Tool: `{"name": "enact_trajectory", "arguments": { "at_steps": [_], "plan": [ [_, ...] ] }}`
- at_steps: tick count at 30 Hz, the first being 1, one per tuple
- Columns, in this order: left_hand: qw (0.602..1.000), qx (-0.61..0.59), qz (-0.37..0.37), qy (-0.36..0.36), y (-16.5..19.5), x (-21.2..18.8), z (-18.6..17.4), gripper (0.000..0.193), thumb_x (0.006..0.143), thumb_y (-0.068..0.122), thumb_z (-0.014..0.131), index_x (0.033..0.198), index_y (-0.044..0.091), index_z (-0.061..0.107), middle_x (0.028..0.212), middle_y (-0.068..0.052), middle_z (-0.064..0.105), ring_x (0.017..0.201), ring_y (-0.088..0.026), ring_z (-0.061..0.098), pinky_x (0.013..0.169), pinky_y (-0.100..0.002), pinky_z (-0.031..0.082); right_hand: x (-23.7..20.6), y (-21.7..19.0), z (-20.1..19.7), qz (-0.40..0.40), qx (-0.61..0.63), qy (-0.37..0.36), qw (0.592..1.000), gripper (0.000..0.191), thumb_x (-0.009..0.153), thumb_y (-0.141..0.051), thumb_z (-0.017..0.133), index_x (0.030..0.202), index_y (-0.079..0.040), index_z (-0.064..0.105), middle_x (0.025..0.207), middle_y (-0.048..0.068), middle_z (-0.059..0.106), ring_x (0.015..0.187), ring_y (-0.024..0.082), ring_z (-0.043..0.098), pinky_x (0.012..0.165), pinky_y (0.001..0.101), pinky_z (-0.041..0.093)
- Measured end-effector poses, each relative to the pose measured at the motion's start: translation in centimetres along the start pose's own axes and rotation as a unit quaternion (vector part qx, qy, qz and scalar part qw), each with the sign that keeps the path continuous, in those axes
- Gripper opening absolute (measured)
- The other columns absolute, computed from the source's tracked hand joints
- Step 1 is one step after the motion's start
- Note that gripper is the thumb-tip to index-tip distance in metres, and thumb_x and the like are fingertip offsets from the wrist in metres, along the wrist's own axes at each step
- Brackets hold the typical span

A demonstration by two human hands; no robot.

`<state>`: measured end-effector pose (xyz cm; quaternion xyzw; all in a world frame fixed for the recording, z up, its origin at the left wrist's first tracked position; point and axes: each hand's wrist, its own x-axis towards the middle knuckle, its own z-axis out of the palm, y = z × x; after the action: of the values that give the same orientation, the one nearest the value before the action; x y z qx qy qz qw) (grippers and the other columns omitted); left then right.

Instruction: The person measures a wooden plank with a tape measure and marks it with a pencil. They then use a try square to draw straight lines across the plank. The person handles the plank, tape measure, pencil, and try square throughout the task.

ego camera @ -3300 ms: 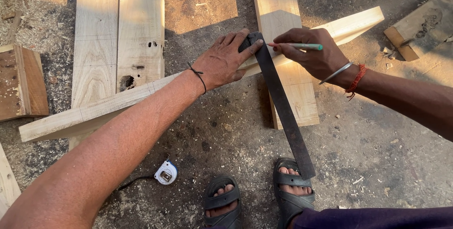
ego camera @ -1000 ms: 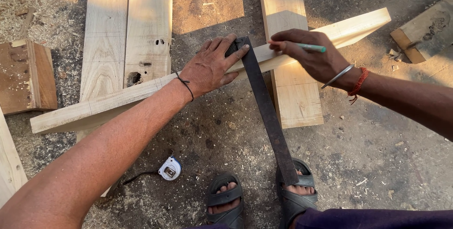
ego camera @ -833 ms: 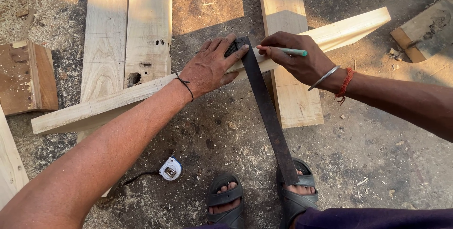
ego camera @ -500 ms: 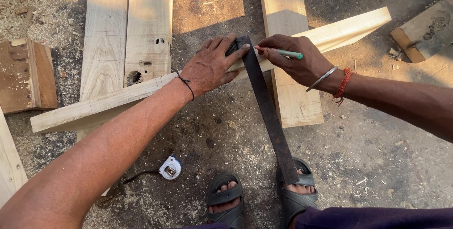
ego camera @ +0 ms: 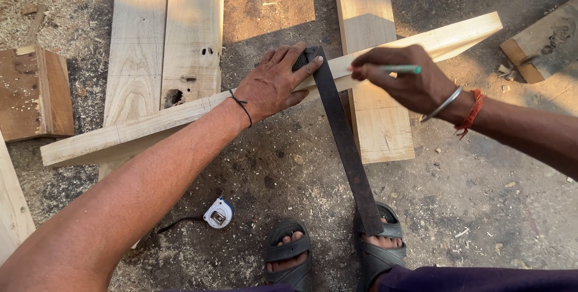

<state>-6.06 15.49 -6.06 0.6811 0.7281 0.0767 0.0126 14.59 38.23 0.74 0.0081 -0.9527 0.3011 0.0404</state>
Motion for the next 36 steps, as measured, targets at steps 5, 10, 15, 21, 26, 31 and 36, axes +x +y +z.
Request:
{"name": "enact_trajectory", "arguments": {
  "at_steps": [5,10,15,21,26,31,36],
  "plan": [
    [1.000,0.002,-0.003,-0.005,0.0,0.3,0.0,0.068,0.097,0.044,0.065,0.156,0.026,0.037,0.153,-0.020,0.032,0.141,-0.041,0.035,0.117,-0.056,0.032,1.6,3.1,-2.5,0.030,-0.134,0.011,0.991,0.041,0.110,-0.032,0.053,0.125,0.002,0.069,0.115,0.023,0.075,0.090,0.035,0.077,0.076,0.0449,0.064],
    [1.000,0.009,-0.001,-0.017,0.0,0.4,-0.2,0.067,0.100,0.044,0.063,0.157,0.024,0.037,0.154,-0.020,0.033,0.143,-0.040,0.036,0.120,-0.056,0.033,0.7,3.3,-3.2,0.038,-0.079,0.036,0.995,0.050,0.109,-0.040,0.047,0.133,0.001,0.065,0.117,0.021,0.075,0.097,0.033,0.076,0.076,0.0424,0.064],
    [1.000,0.001,-0.002,-0.009,0.2,0.3,-0.2,0.065,0.099,0.043,0.064,0.156,0.023,0.039,0.152,-0.020,0.034,0.142,-0.041,0.036,0.118,-0.057,0.034,1.4,1.2,-1.4,0.037,-0.014,0.033,0.999,0.046,0.112,-0.037,0.047,0.123,0.003,0.066,0.106,0.015,0.079,0.094,0.026,0.078,0.077,0.0392,0.064],
    [1.000,0.003,0.006,0.010,0.2,0.2,-0.1,0.065,0.099,0.042,0.065,0.156,0.022,0.040,0.152,-0.020,0.035,0.140,-0.040,0.038,0.118,-0.056,0.037,3.0,-1.6,0.4,0.076,0.031,-0.011,0.997,0.044,0.107,-0.038,0.051,0.120,-0.002,0.073,0.099,0.012,0.080,0.088,0.022,0.079,0.074,0.0378,0.064],
    [1.000,-0.005,0.005,0.005,0.1,0.2,0.2,0.065,0.100,0.040,0.066,0.156,0.020,0.040,0.152,-0.020,0.035,0.140,-0.041,0.039,0.118,-0.056,0.038,3.3,-2.2,0.7,0.107,0.045,-0.024,0.993,0.041,0.105,-0.034,0.053,0.124,-0.002,0.072,0.098,0.012,0.081,0.088,0.022,0.079,0.075,0.0367,0.064],
    [1.000,0.005,0.011,0.017,0.0,0.2,0.2,0.065,0.098,0.041,0.065,0.156,0.022,0.041,0.151,-0.021,0.035,0.140,-0.041,0.039,0.117,-0.057,0.037,2.6,-1.6,0.4,0.062,0.008,-0.061,0.996,0.034,0.105,-0.030,0.056,0.117,-0.004,0.075,0.100,0.013,0.080,0.087,0.022,0.081,0.075,0.0354,0.067],
    [1.000,0.000,0.005,0.006,0.1,0.3,0.1,0.063,0.102,0.043,0.063,0.156,0.022,0.040,0.152,-0.021,0.035,0.141,-0.039,0.039,0.119,-0.057,0.036,1.8,0.1,-1.5,0.041,-0.023,0.006,0.999,0.035,0.112,-0.034,0.052,0.113,-0.006,0.074,0.107,0.012,0.080,0.093,0.023,0.080,0.075,0.0377,0.067]
  ]
}}
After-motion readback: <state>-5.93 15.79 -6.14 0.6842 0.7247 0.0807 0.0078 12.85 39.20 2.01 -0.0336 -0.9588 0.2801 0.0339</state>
